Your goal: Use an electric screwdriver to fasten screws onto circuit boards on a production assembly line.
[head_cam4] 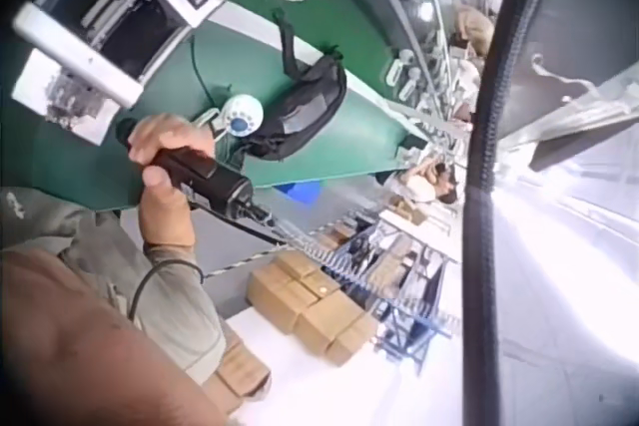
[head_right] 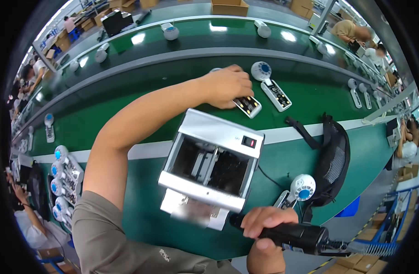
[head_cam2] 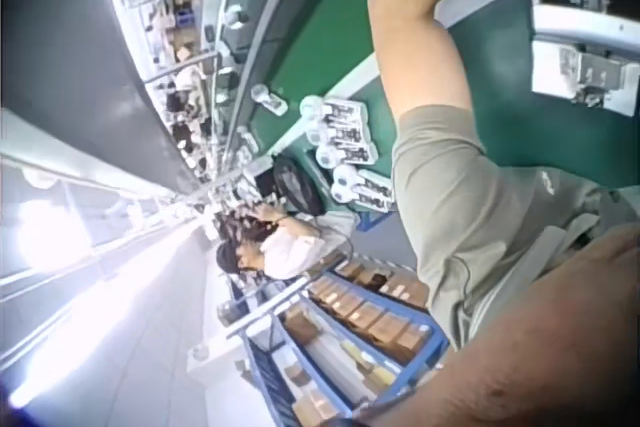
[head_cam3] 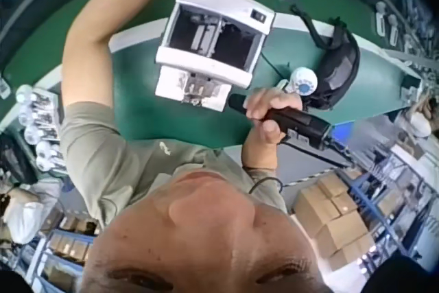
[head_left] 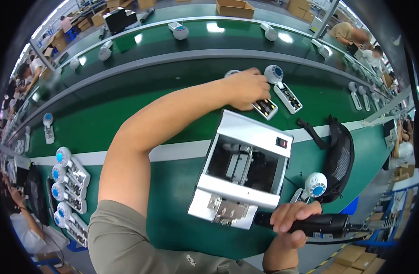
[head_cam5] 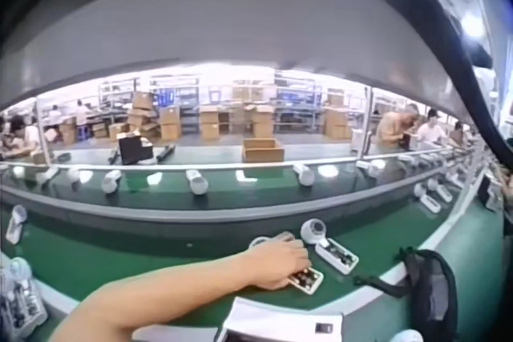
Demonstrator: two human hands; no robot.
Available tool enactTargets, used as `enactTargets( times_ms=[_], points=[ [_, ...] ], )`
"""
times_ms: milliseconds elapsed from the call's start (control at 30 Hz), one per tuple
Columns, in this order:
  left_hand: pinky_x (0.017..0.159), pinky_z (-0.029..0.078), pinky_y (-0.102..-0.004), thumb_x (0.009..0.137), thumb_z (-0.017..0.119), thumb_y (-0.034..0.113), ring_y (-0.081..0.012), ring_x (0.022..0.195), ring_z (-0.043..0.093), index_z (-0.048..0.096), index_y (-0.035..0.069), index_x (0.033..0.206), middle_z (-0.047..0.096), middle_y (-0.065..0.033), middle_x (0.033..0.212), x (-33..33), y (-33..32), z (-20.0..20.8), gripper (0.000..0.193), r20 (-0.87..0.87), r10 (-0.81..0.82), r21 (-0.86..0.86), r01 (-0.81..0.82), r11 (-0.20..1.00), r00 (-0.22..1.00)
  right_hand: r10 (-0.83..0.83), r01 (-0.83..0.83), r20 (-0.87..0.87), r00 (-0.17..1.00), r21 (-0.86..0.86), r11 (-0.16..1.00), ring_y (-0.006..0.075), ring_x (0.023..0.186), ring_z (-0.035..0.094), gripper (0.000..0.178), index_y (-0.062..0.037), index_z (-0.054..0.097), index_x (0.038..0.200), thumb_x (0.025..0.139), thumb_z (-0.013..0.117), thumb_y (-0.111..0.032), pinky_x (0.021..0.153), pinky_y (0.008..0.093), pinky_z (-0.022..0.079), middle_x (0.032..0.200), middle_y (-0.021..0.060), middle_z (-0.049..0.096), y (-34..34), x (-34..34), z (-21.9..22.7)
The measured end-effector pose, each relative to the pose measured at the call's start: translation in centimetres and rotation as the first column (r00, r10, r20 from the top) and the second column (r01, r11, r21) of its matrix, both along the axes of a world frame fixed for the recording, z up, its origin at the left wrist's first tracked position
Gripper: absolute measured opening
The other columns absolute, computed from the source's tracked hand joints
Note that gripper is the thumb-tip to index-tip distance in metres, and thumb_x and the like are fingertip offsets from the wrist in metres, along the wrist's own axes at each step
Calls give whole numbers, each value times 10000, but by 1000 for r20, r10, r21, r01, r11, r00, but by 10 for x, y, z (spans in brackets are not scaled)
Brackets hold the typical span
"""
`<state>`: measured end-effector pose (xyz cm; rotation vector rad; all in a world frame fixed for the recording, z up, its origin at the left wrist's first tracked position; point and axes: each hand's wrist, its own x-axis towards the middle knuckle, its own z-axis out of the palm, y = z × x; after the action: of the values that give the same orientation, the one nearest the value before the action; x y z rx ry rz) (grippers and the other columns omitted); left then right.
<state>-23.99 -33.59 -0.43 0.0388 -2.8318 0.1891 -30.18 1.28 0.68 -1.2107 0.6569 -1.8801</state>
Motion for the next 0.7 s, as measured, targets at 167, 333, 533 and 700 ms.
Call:
enactTargets(
  times_ms=[167,333,533,700],
  points=[
    [1087,263,-544,559,778,382,-297,1286,388,758,151,928,566,-114,1275,-40,-2,-8,436,-45,-139,41,140,989,989,6,-6,22,1000,10,1000,165,573,607,327,-86,464,1045,864,710,-204,592,300,535,704,56,609,-6,4,4],
    [1046,292,-590,585,786,545,-300,1085,558,754,123,1006,705,-71,993,-80,-1,7,597,465,77,119,-149,982,882,274,-271,-110,955,44,962,196,664,580,369,-88,528,1225,926,635,-276,665,310,482,818,76,613,2,-16,0],
    [959,352,-511,640,748,573,-259,966,586,748,129,969,696,-77,963,-33,7,12,552,375,225,158,-302,940,899,242,-243,-149,959,15,970,203,656,579,401,-100,526,1244,912,655,-283,636,329,480,798,79,619,-1,-18,2],
    [894,400,-481,645,721,571,-258,878,600,734,120,977,685,-107,938,-4,3,16,560,431,336,201,-452,869,838,376,-401,-235,896,-69,914,208,674,582,408,-104,525,1248,910,657,-292,647,341,479,807,82,619,-16,-30,5]
  ],
)
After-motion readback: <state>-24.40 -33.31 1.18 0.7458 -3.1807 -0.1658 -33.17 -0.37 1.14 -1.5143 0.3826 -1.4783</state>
